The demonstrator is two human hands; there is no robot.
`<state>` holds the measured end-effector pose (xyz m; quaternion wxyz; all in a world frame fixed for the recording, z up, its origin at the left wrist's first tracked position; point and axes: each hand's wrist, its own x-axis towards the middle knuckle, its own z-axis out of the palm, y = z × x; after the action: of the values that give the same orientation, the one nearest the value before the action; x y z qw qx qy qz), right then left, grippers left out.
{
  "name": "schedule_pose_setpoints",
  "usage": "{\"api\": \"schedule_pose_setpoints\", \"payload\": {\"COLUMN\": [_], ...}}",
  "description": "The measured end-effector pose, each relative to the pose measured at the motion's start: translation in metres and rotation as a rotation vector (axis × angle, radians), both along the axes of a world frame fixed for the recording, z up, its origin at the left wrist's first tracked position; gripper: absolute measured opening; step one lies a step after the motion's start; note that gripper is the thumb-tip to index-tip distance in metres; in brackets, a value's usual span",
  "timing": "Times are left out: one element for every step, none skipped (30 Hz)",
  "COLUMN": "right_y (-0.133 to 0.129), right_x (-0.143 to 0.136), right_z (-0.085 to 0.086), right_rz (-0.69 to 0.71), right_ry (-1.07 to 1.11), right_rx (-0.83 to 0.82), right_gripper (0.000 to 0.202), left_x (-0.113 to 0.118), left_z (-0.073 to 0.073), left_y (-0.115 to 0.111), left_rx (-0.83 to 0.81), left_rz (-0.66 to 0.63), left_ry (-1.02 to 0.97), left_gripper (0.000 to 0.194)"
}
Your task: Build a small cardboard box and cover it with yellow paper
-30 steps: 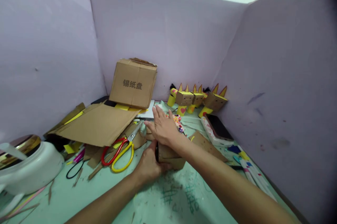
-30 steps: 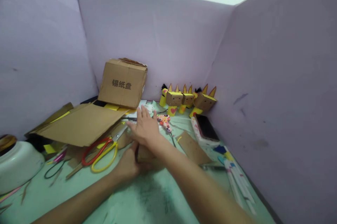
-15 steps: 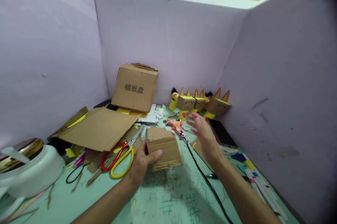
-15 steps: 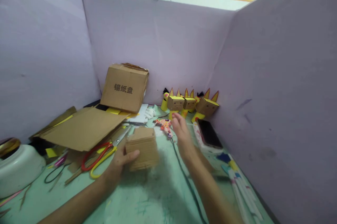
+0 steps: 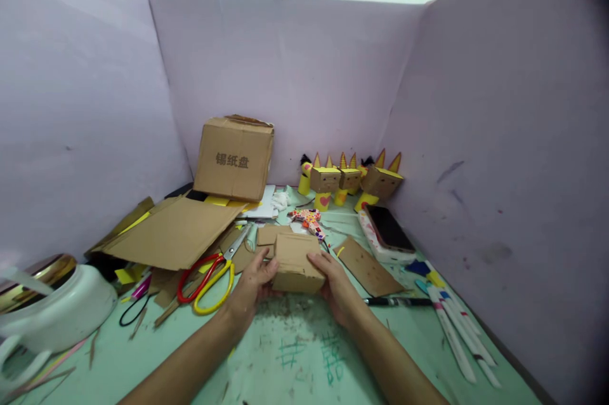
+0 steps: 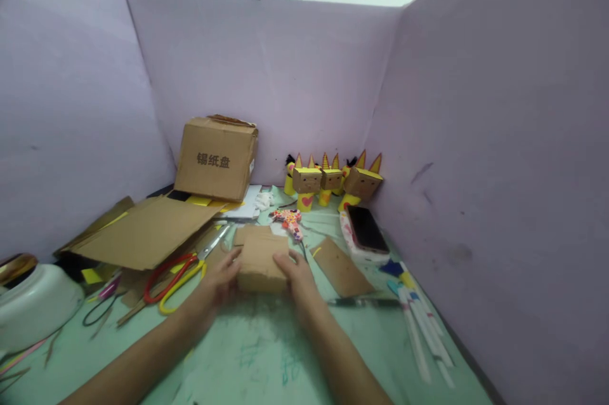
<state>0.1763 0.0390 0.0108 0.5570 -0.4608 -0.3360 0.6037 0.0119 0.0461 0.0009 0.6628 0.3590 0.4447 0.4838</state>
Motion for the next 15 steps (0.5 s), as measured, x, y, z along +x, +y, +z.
{"api": "schedule_pose_setpoints", "payload": {"right_y": [-0.0002,-0.0005,-0.0010,-0.0016,-0.0021,-0.0026,-0.0030,-0.0033,-0.0036,-0.0040,-0.0046,-0.0053,-0.0063,-0.0076,-0.0090], "right_x": [0.0002,0.0002,0.0000,-0.0003,-0.0007,-0.0011,-0.0014,-0.0016,-0.0018,-0.0019,-0.0020,-0.0021,-0.0021,-0.0020,-0.0019], "right_z": [0.0006,0.0011,0.0016,0.0019,0.0020,0.0020,0.0018,0.0017,0.0015,0.0015,0.0016,0.0019,0.0023,0.0028,0.0031], "right_rz": [0.005,0.013,0.015,0.009,-0.003,-0.017,-0.032,-0.044,-0.050,-0.053,-0.048,-0.037,-0.020,0.010,0.049], "right_ry": [-0.006,-0.017,-0.030,-0.043,-0.054,-0.069,-0.088,-0.109,-0.131,-0.148,-0.155,-0.145,-0.118,-0.083,-0.049], "right_rx": [-0.015,-0.029,-0.038,-0.037,-0.031,-0.017,0.004,0.031,0.060,0.088,0.112,0.130,0.138,0.138,0.132], "right_gripper": [0.043,0.042,0.043,0.044,0.047,0.050,0.053,0.056,0.059,0.060,0.061,0.063,0.064,0.065,0.066], "left_x": [0.0002,0.0003,0.0002,-0.0001,-0.0005,-0.0011,-0.0016,-0.0021,-0.0025,-0.0027,-0.0029,-0.0030,-0.0031,-0.0032,-0.0034], "left_z": [0.0005,0.0011,0.0018,0.0025,0.0032,0.0040,0.0047,0.0053,0.0059,0.0063,0.0066,0.0067,0.0067,0.0066,0.0068], "left_y": [-0.0004,-0.0010,-0.0017,-0.0024,-0.0032,-0.0041,-0.0049,-0.0058,-0.0065,-0.0071,-0.0074,-0.0074,-0.0072,-0.0069,-0.0066], "left_rx": [-0.012,-0.018,-0.024,-0.026,-0.019,-0.003,0.023,0.050,0.074,0.092,0.107,0.122,0.138,0.156,0.172], "left_rz": [-0.014,-0.025,-0.027,-0.025,-0.027,-0.032,-0.044,-0.057,-0.068,-0.075,-0.074,-0.068,-0.058,-0.044,-0.026], "left_ry": [0.002,0.002,0.003,0.006,0.008,0.007,0.003,-0.003,-0.010,-0.018,-0.024,-0.027,-0.027,-0.026,-0.025], "left_gripper": [0.078,0.076,0.074,0.074,0.074,0.074,0.074,0.075,0.076,0.077,0.077,0.077,0.077,0.076,0.076]}}
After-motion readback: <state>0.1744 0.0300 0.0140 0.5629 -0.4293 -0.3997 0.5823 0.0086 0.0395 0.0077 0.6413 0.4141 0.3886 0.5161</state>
